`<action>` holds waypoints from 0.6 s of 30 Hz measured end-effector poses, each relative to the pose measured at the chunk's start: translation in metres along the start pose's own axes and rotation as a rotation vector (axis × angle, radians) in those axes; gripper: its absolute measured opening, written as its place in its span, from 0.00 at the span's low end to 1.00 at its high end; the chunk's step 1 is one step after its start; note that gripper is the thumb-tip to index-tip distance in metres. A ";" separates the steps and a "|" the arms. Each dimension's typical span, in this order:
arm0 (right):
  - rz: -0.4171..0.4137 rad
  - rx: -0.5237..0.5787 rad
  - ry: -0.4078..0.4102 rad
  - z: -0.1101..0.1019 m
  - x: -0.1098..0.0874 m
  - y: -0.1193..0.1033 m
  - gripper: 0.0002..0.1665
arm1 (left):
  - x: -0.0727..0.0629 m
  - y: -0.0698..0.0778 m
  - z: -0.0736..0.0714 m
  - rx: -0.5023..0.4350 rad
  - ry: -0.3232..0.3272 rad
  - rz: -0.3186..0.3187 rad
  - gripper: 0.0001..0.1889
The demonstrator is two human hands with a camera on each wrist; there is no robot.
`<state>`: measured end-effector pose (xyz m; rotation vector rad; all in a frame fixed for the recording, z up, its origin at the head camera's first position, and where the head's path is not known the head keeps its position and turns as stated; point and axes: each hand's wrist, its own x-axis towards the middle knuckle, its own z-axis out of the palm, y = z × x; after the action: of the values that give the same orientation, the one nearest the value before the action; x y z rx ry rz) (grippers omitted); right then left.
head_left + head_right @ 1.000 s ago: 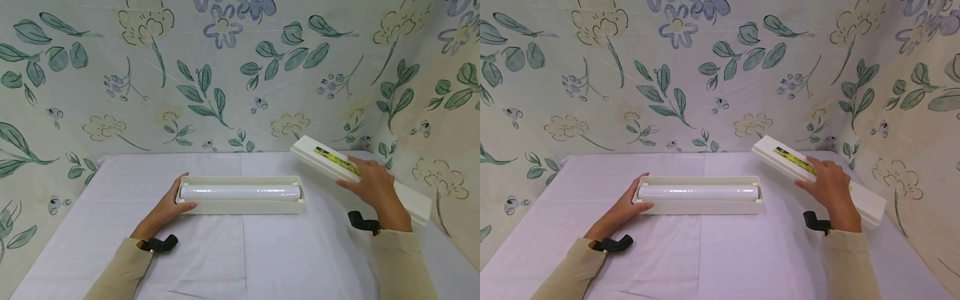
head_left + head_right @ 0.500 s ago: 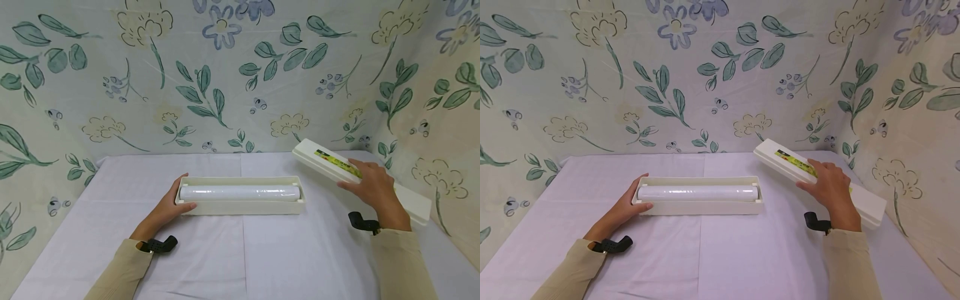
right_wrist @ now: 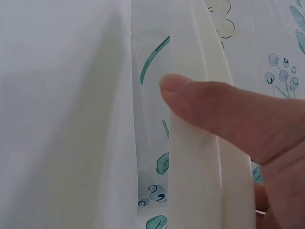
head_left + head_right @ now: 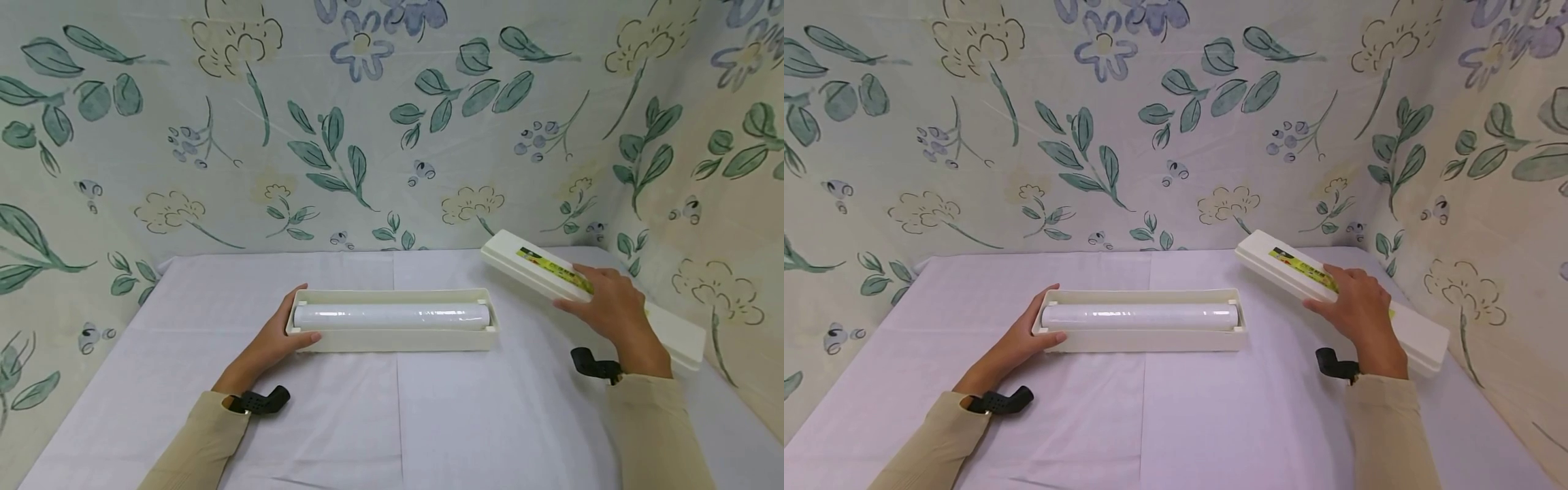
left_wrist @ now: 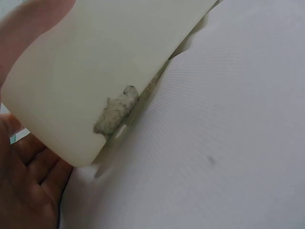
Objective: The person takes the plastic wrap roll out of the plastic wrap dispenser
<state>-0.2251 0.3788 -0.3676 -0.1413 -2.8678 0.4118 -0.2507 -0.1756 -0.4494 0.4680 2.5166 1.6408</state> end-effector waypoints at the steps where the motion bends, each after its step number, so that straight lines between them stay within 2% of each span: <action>1: 0.003 0.002 -0.005 0.000 0.000 0.001 0.57 | 0.000 0.000 0.000 0.001 0.000 0.001 0.51; 18: 0.010 0.019 -0.037 0.006 0.000 0.012 0.55 | 0.001 0.000 0.000 0.000 0.002 0.006 0.51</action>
<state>-0.2265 0.3886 -0.3769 -0.1462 -2.8992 0.4486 -0.2519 -0.1757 -0.4496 0.4750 2.5198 1.6439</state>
